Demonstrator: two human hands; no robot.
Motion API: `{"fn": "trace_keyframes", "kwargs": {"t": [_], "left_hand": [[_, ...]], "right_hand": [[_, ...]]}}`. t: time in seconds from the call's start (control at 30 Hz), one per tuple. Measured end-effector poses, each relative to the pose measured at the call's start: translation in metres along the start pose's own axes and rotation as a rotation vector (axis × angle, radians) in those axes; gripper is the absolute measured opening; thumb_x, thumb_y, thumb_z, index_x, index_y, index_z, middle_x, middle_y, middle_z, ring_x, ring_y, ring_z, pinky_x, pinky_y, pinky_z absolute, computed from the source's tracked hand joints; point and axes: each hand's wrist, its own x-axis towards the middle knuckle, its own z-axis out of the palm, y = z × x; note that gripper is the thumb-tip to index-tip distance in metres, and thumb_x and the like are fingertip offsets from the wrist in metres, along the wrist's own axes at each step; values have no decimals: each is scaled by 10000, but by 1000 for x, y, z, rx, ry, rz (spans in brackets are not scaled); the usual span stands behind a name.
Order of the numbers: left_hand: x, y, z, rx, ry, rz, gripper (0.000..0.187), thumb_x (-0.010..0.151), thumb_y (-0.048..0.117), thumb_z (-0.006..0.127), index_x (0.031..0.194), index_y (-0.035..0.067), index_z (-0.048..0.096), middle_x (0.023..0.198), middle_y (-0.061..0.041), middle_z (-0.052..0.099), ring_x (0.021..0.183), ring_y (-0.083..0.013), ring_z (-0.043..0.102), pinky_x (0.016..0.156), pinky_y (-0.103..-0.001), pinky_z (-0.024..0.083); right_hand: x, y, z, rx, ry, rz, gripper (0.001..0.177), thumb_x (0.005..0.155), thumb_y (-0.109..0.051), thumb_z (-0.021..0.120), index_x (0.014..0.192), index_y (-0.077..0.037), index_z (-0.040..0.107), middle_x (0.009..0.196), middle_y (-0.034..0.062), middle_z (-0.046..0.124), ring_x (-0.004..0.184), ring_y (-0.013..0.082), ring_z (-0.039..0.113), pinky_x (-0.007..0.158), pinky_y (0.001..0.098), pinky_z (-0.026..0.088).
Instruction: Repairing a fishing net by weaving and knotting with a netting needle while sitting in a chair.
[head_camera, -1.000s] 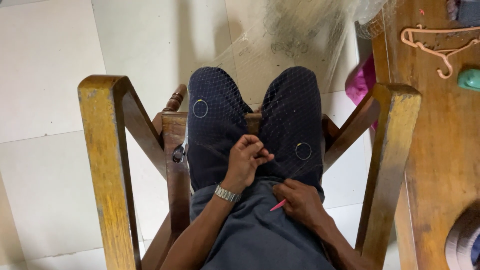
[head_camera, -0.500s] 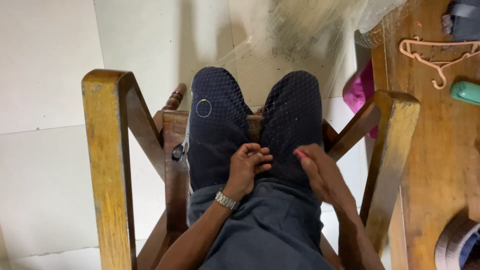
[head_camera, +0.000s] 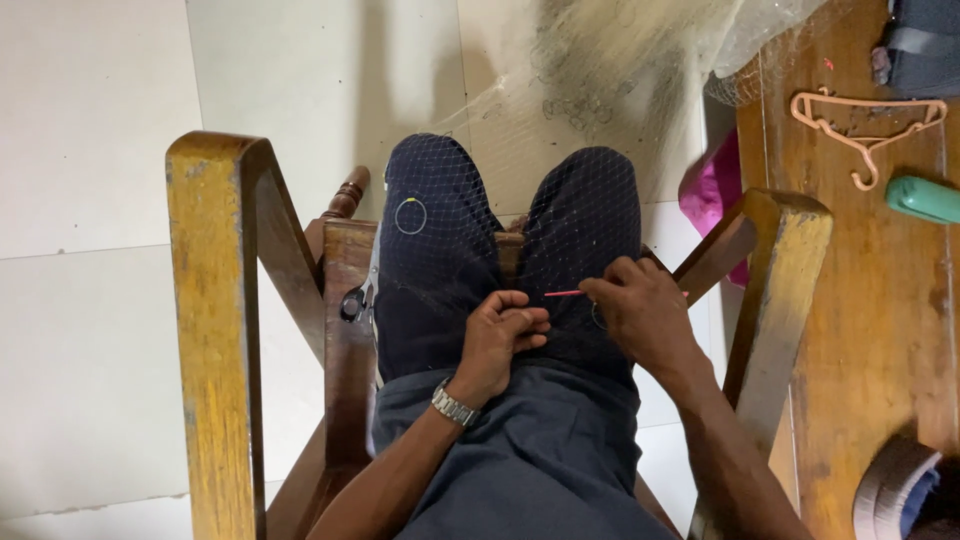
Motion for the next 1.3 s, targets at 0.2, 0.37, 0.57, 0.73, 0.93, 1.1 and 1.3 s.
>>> {"fn": "trace_keyframes", "kwargs": {"t": [0.2,0.37,0.57,0.73,0.93,1.1,1.3], "left_hand": [[-3,-1,2,9,-19,7,255,786,-69,527,1034,-20,502,840,-225,678,721,-262,673,594,-323,597],[-7,1,2,-43,-29,-18,310,786,-70,513,1089,-16,477,852,-224,676,749,-261,670,624,-317,594],[-2,-7,-11,-111,-166,-57,396,769,-89,526,1151,15,504,886,-168,672,812,-228,654,710,-308,572],[1,-12,-16,-93,-247,-32,449,741,-134,534,1164,18,548,835,-85,631,791,-179,625,755,-344,574],[-2,-1,-15,-38,-268,2,361,788,-28,575,1147,0,555,860,-103,644,763,-148,637,672,-275,548],[-18,25,-1,161,-179,-168,389,816,150,617,1177,24,544,887,-113,662,673,-145,605,617,-247,498],[-17,22,2,108,-148,-165,294,852,59,563,1139,-3,571,821,-115,642,687,-164,583,646,-269,496]], "right_hand": [[14,-3,-5,-123,-3,-69,206,883,-214,470,811,-271,654,786,-8,552,730,214,543,610,340,432],[32,-12,-1,-16,-38,-189,216,877,-246,467,735,-229,629,736,6,565,724,229,563,601,342,424],[38,-23,5,660,10,-332,155,804,-119,595,951,-123,643,716,99,590,701,353,585,575,407,466],[23,-43,19,683,140,-346,186,769,-122,649,951,-137,688,739,82,530,657,308,544,573,382,455],[-4,-100,-6,258,521,-169,177,875,-293,511,826,-353,670,925,-65,512,897,164,467,784,338,313],[-35,-125,-26,426,466,-275,120,905,-110,530,937,-185,618,999,70,586,882,262,553,793,426,371],[-41,-115,-25,435,487,-284,142,912,-98,503,946,-183,611,985,71,591,852,237,555,784,405,359]]}}
